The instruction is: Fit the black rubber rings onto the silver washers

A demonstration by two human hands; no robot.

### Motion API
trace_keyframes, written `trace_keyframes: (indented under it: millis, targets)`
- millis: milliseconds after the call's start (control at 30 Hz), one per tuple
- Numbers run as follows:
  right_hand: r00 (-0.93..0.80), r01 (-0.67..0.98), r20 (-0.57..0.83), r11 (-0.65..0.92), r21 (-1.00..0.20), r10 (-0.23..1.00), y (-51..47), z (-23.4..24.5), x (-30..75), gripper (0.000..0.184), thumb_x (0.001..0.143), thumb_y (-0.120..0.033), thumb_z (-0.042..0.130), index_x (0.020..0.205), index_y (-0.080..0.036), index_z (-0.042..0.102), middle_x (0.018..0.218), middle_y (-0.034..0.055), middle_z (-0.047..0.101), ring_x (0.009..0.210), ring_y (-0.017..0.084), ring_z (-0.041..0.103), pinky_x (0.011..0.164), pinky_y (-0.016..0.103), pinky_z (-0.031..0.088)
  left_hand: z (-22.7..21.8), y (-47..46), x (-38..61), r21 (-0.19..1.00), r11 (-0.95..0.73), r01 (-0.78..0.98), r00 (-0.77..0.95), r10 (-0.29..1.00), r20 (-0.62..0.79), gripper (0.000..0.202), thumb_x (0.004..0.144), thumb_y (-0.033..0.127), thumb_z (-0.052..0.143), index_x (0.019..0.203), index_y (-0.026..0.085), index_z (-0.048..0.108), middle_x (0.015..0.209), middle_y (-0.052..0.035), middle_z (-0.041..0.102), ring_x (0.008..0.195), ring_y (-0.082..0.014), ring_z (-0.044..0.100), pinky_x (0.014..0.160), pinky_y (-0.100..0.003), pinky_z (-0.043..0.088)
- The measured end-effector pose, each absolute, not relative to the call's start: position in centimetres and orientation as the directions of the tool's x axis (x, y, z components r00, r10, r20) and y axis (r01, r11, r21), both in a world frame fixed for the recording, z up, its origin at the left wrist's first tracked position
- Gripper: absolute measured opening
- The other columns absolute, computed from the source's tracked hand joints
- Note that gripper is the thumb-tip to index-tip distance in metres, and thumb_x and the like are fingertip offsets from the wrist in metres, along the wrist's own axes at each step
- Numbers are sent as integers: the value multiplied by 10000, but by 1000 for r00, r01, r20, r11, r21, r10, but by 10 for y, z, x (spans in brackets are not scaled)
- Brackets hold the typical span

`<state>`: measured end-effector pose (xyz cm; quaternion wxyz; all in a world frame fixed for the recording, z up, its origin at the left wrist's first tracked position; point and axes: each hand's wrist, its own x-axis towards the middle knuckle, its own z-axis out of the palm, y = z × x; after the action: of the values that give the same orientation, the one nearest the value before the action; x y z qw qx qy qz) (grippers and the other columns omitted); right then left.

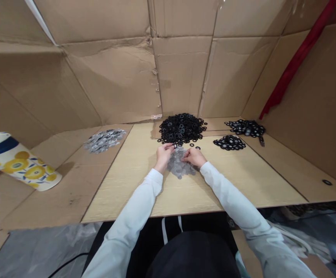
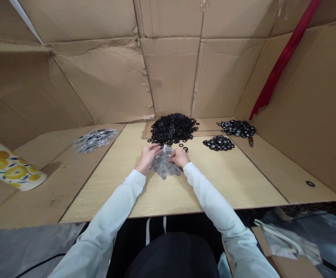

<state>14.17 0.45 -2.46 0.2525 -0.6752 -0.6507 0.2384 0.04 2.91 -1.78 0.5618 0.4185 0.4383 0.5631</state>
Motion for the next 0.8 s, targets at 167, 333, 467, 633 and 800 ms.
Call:
trace_keyframes:
  millis: [167,333,467,633,800]
  targets:
    - [50,711,42,-6,-704,998,0,-15,143,135,590,-263,729,571,-165,640,444,-22,555,480,112,544,536,213,436,-19,29,0,956,11,-293,-8,1000,-14,100,665,67,624,759,101,622,703,-34,639,688,-103,625,846,-312,488]
    - [42,470,-54,-68,-880,998,2,-14,146,168,569,-222,755,514,-152,612,420,-12,562,393,100,511,457,223,455,-20,28,1,963,10,-269,-8,1000,-13,110,652,88,649,759,101,628,689,-35,647,681,-114,630,833,-322,492]
    - [-17,198,-135,-128,-972,991,3,-14,148,176,547,-161,772,502,-144,603,462,18,604,429,103,556,440,201,495,-21,28,2,968,2,-253,5,1000,0,123,648,103,657,768,110,632,694,-36,658,687,-118,631,812,-309,500]
    - [-21,155,-145,-140,-978,989,1,-8,149,130,625,-72,694,550,-121,601,484,15,601,483,106,586,423,176,491,-23,28,2,977,-8,-215,14,1000,11,132,640,106,656,770,114,638,712,-46,665,693,-124,631,787,-303,500]
    - [-12,173,-117,-113,-978,993,-1,-5,146,126,701,-49,610,602,-124,586,518,1,589,501,106,589,357,155,439,-25,29,3,977,-3,-212,20,1000,8,118,644,106,649,760,114,638,720,-44,665,690,-126,631,809,-320,495]
